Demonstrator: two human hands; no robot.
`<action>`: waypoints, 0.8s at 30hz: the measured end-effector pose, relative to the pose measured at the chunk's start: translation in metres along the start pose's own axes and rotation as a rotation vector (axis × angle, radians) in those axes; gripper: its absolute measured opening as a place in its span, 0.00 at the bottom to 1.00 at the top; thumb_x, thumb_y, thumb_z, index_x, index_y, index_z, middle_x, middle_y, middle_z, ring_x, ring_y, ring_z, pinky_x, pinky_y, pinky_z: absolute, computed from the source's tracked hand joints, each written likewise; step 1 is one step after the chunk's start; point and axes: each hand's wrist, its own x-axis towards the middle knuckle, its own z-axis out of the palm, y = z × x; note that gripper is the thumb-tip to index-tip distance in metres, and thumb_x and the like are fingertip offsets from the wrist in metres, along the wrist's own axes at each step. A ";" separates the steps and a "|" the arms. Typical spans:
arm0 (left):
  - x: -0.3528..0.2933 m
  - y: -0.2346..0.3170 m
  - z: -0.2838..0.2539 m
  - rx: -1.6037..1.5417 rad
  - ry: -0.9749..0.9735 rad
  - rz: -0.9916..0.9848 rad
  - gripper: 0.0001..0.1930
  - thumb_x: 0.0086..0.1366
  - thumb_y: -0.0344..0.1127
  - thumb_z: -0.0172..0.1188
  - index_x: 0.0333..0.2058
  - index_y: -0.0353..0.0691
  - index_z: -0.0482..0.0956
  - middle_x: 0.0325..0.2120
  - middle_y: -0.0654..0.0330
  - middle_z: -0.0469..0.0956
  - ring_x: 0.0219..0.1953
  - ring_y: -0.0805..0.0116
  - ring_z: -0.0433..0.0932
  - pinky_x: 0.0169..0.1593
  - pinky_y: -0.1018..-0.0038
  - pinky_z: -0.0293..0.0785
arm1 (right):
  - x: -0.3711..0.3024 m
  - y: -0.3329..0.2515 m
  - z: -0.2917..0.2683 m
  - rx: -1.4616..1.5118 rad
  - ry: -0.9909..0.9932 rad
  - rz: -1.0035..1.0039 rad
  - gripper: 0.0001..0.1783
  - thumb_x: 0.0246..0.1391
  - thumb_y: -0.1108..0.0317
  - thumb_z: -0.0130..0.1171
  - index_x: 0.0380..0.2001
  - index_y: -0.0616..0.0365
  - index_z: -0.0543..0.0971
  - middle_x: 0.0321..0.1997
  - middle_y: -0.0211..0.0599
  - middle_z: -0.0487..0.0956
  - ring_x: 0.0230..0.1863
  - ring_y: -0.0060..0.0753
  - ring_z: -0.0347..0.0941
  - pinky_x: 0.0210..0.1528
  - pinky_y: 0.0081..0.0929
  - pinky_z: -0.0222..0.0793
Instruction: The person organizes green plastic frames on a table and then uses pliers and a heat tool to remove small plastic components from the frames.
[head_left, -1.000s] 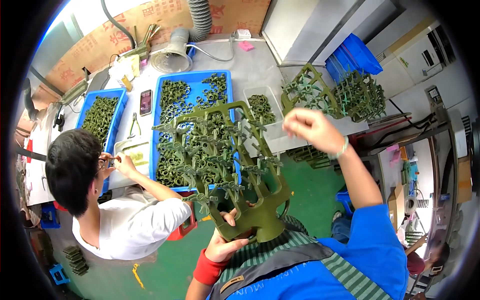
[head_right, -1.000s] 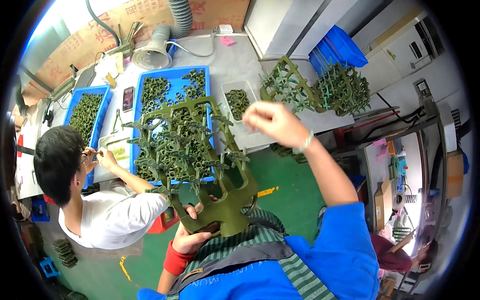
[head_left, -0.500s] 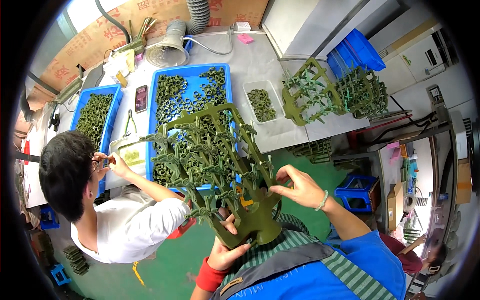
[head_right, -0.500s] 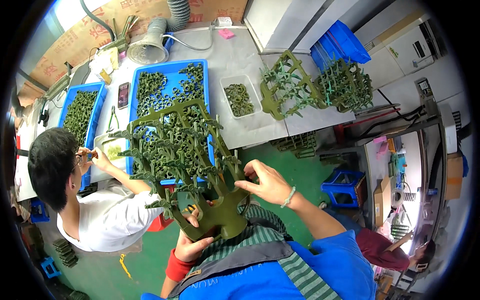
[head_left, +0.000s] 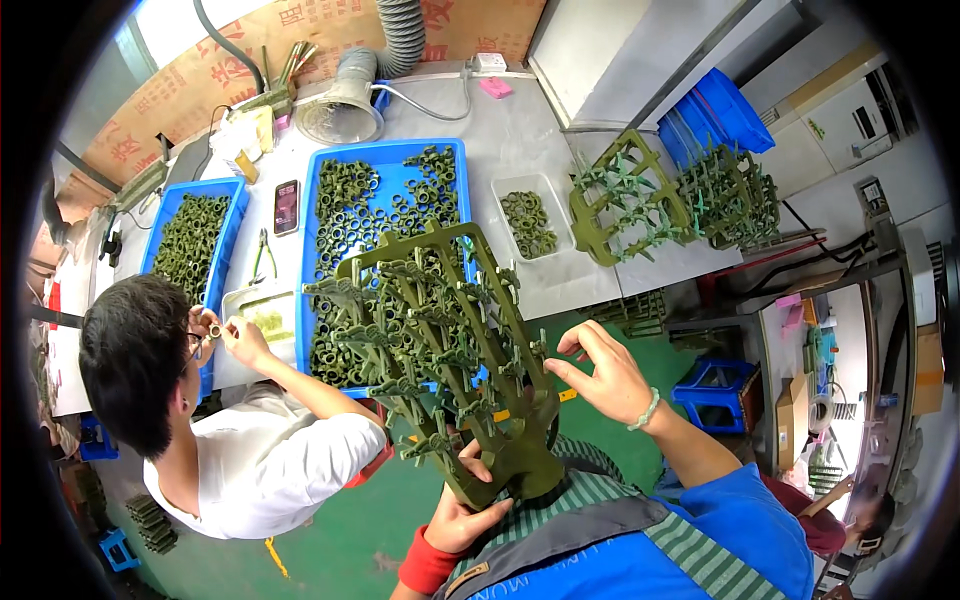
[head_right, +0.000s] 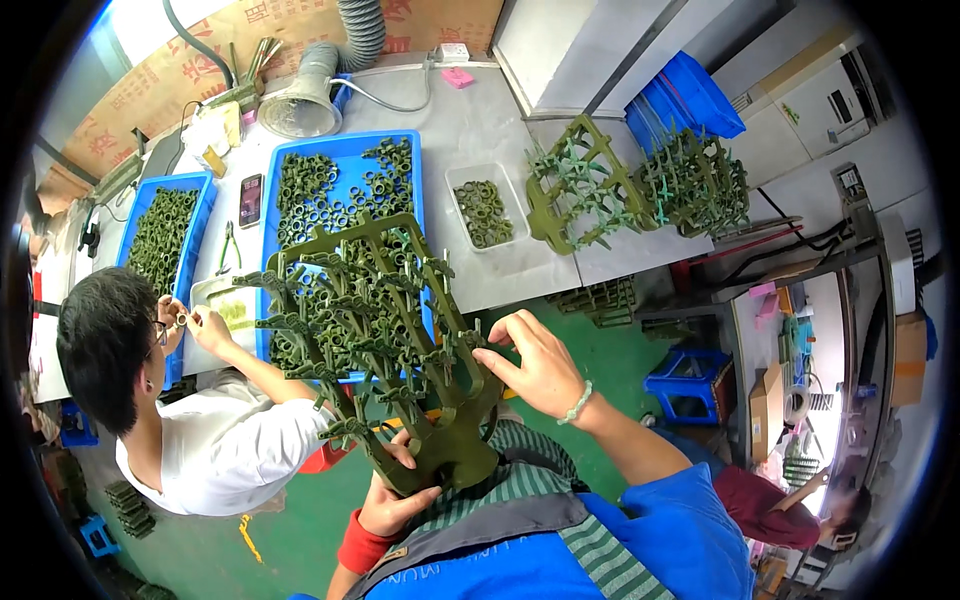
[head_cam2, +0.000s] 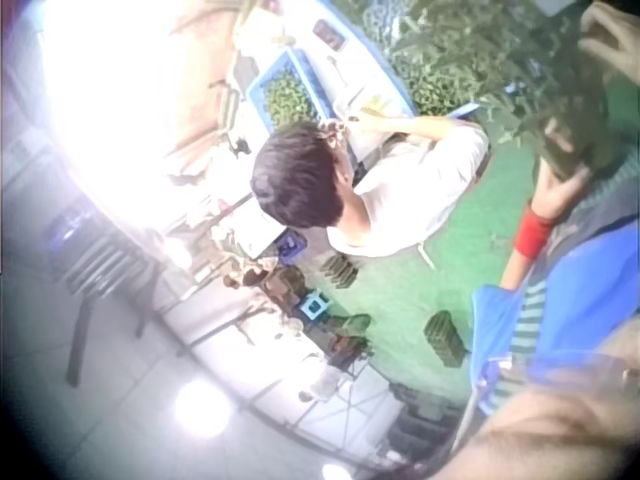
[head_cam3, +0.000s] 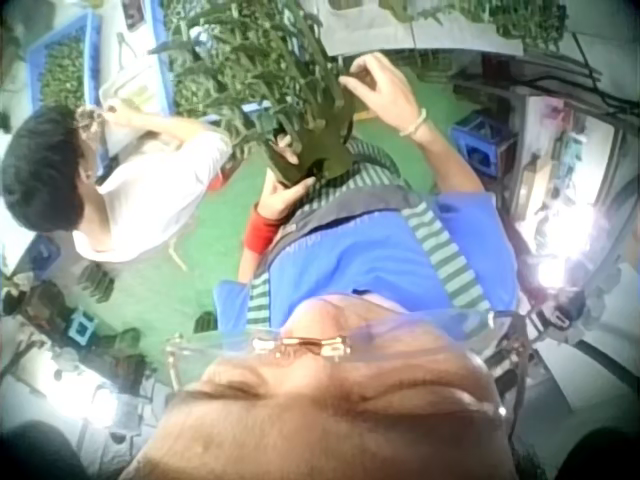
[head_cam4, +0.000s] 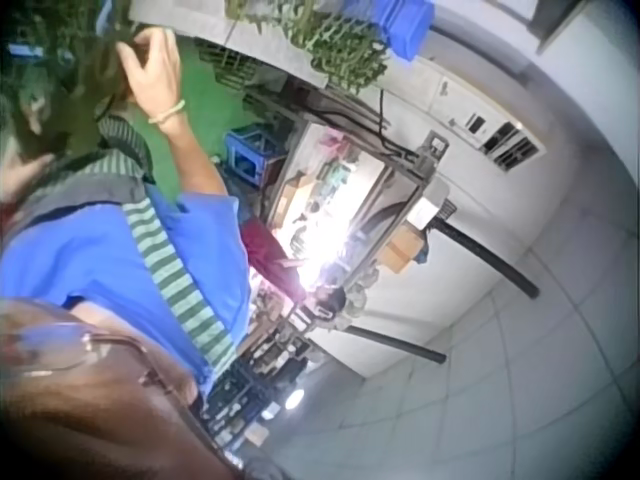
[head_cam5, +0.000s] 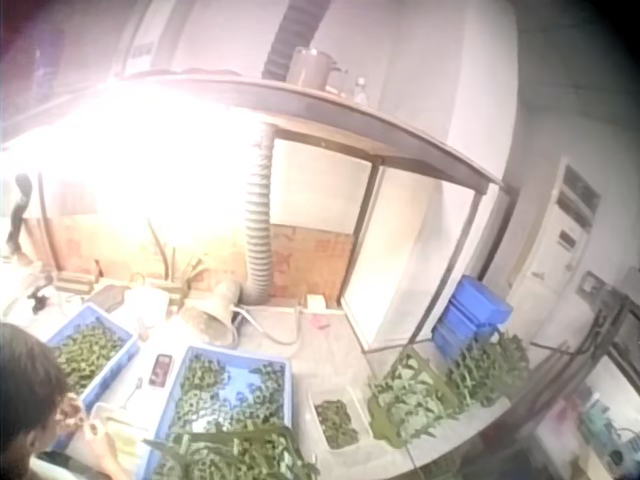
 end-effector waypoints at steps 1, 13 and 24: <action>0.001 0.001 0.001 0.001 0.001 0.003 0.27 0.48 0.14 0.65 0.41 0.45 0.62 0.64 0.47 0.53 0.66 0.52 0.58 0.66 0.59 0.56 | 0.001 -0.001 0.000 0.000 0.000 -0.003 0.16 0.56 0.61 0.65 0.37 0.62 0.74 0.36 0.37 0.73 0.39 0.35 0.74 0.41 0.29 0.70; 0.008 0.015 0.005 0.133 -0.002 -0.040 0.23 0.53 0.21 0.68 0.41 0.41 0.63 0.67 0.47 0.53 0.69 0.56 0.53 0.66 0.63 0.51 | 0.004 -0.006 -0.001 0.006 -0.035 -0.036 0.13 0.56 0.63 0.64 0.35 0.61 0.75 0.37 0.39 0.75 0.38 0.39 0.75 0.40 0.33 0.71; 0.009 0.012 -0.001 0.165 -0.033 -0.086 0.46 0.58 0.20 0.64 0.69 0.33 0.44 0.47 0.64 0.62 0.55 0.71 0.63 0.61 0.74 0.57 | 0.007 -0.012 0.000 0.003 -0.056 -0.059 0.10 0.55 0.68 0.64 0.34 0.63 0.76 0.35 0.38 0.75 0.37 0.35 0.74 0.40 0.29 0.71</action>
